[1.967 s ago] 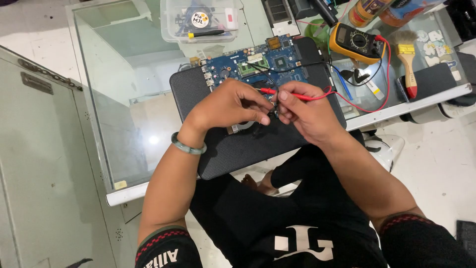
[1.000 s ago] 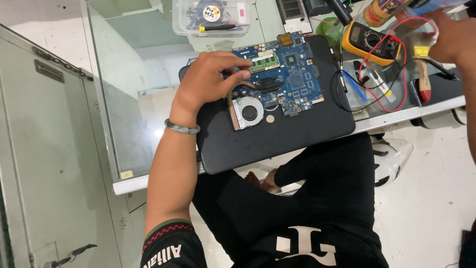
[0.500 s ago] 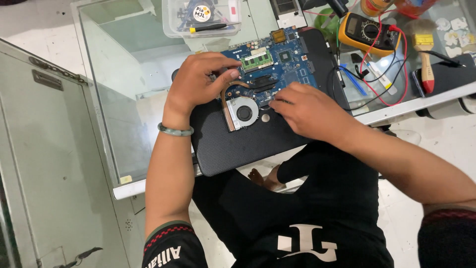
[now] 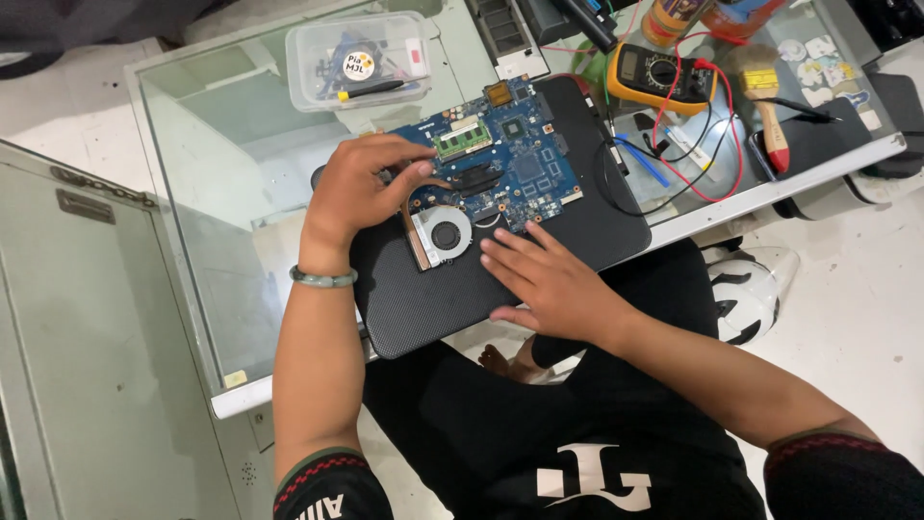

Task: Testing electronic components with a multimeter and securing parts with a screwdriver on a laptop motherboard.

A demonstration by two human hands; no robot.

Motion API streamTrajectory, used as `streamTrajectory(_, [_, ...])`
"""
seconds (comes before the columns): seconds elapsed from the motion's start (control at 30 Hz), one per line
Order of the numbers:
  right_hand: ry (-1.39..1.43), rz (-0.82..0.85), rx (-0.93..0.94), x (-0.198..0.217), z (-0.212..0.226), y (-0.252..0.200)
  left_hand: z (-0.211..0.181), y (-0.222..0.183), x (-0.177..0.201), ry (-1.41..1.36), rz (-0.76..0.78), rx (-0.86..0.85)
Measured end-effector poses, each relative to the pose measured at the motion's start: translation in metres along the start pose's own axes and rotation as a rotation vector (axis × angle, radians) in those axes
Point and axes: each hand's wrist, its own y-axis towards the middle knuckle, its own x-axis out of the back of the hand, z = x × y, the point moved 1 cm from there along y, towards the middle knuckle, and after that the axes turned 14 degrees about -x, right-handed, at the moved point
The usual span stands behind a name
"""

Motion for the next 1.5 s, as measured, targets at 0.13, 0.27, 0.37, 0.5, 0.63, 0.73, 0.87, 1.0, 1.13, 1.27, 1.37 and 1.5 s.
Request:
streamTrajectory(0.13, [-0.033,-0.112,0.110,0.006,-0.007,-0.032,-0.003,0.001,-0.001,0.009,0.004,0.026])
streamTrajectory(0.27, [0.022,-0.171,0.107,0.022,-0.032,-0.054,0.000,-0.002,-0.001,0.006,0.013,0.025])
streamTrajectory(0.37, [0.188,-0.149,0.071,0.034,-0.065,-0.063,0.002,-0.002,0.000,0.018,0.022,0.023])
streamTrajectory(0.5, [-0.117,-0.293,-0.212,0.073,-0.142,-0.082,-0.003,-0.001,0.002,0.086,0.060,0.011])
streamTrajectory(0.63, [-0.441,-0.277,-0.479,0.105,-0.248,-0.112,-0.004,-0.001,-0.001,0.167,0.083,-0.037])
streamTrajectory(0.73, [-0.570,-0.174,-0.460,0.094,-0.311,-0.129,-0.001,-0.002,0.001,0.157,0.084,-0.075])
streamTrajectory(0.87, [-0.591,-0.202,-0.458,0.076,-0.319,-0.128,0.003,-0.005,0.004,0.189,0.083,-0.021])
streamTrajectory(1.0, [-0.562,-0.169,-0.554,0.070,-0.308,-0.117,-0.003,-0.002,0.011,0.266,0.028,-0.032])
streamTrajectory(1.13, [-0.662,-0.107,-0.590,0.069,-0.314,-0.110,0.003,-0.005,0.023,0.439,-0.209,0.015])
streamTrajectory(1.27, [-0.752,0.105,-0.628,0.096,-0.323,-0.087,0.018,-0.015,0.029,0.445,-0.281,0.125])
streamTrajectory(1.37, [-0.752,-0.001,-0.542,0.123,-0.261,-0.027,0.024,-0.019,0.025,0.434,-0.246,0.181])
streamTrajectory(1.5, [-0.102,0.071,-0.521,0.111,-0.144,0.084,0.026,-0.015,0.017,0.380,-0.128,0.164])
